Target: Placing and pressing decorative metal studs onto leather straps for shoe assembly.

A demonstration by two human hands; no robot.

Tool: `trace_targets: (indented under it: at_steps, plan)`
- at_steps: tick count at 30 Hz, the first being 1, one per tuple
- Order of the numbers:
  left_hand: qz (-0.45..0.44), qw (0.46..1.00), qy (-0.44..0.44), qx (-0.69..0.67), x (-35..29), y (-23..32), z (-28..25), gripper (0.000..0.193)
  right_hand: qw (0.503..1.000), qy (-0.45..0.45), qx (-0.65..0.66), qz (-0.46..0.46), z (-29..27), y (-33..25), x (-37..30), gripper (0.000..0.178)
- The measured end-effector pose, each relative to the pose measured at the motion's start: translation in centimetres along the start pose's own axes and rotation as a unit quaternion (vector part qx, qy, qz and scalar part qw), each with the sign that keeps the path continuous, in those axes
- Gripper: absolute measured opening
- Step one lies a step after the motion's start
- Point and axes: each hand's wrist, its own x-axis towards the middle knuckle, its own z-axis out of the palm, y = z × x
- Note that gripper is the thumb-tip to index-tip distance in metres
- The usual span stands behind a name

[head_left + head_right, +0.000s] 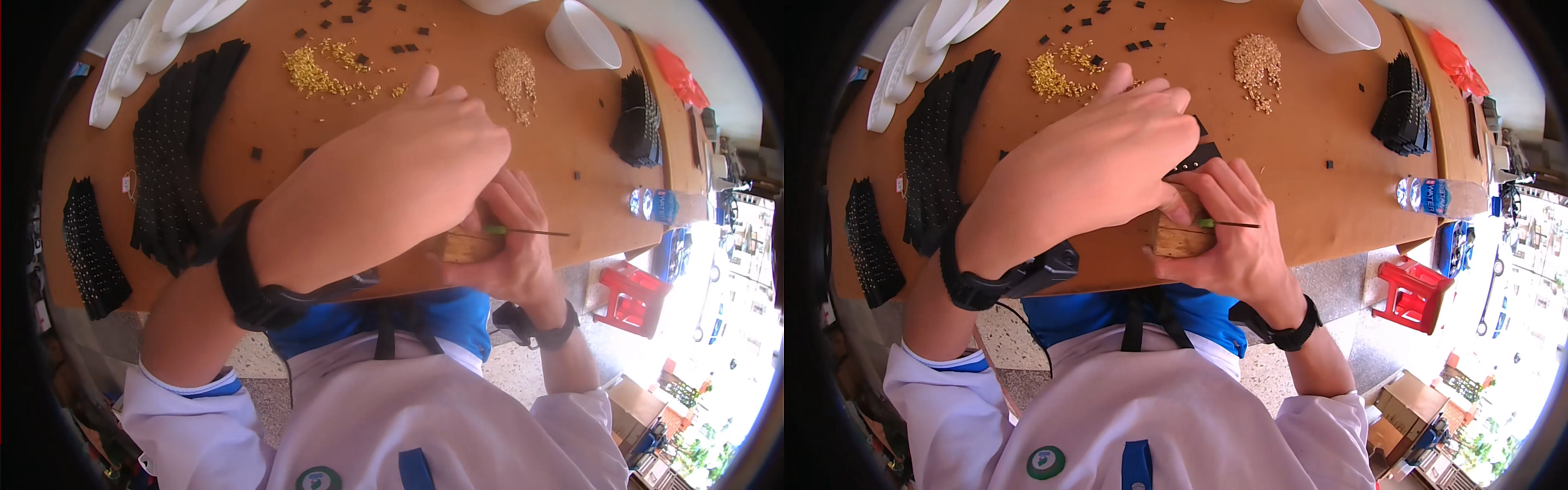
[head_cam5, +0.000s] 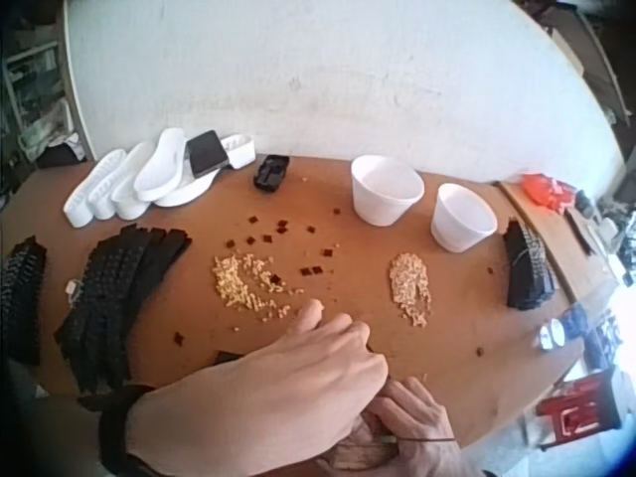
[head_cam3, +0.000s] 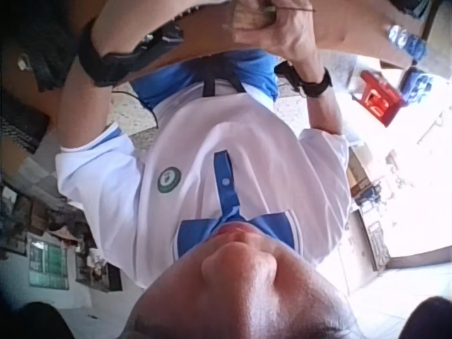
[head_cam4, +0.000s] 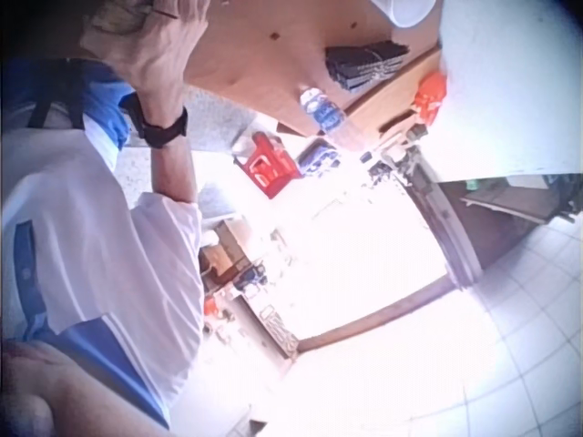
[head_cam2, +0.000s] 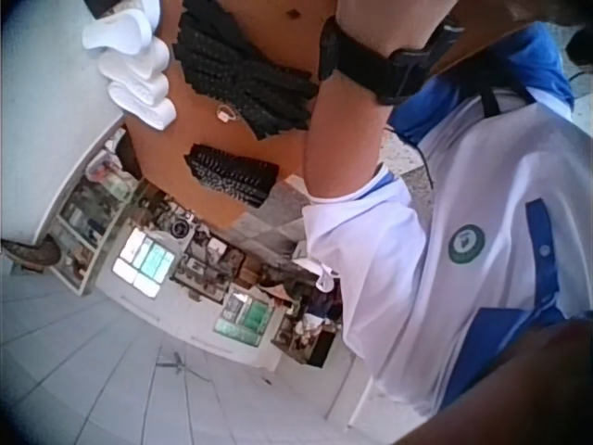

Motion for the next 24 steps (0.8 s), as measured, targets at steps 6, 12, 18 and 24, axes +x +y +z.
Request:
trace_targets:
  at_steps: [6, 12, 18, 24]
  plan:
    - [-0.048, 0.998, -0.039, 0.003, -1.1, -0.4, 0.2, 0.040, 1.000, -0.010, -0.023, 0.017, 1.9, -0.2, 0.0, 0.057]
    - [-0.048, 0.997, -0.056, 0.004, -1.3, -1.1, 1.2, 0.040, 1.000, -0.009, -0.026, 0.010, 2.7, 0.4, 0.1, 0.055]
    - [-0.026, 0.998, -0.006, 0.059, -1.6, -0.7, 2.2, 0.023, 1.000, -0.015, 0.005, 0.024, 2.7, 0.6, 0.1, 0.054]
    - [-0.028, 0.999, 0.005, 0.038, -1.8, -0.6, 2.3, 0.018, 0.999, -0.022, -0.004, 0.023, 2.8, 0.5, 0.2, 0.051]
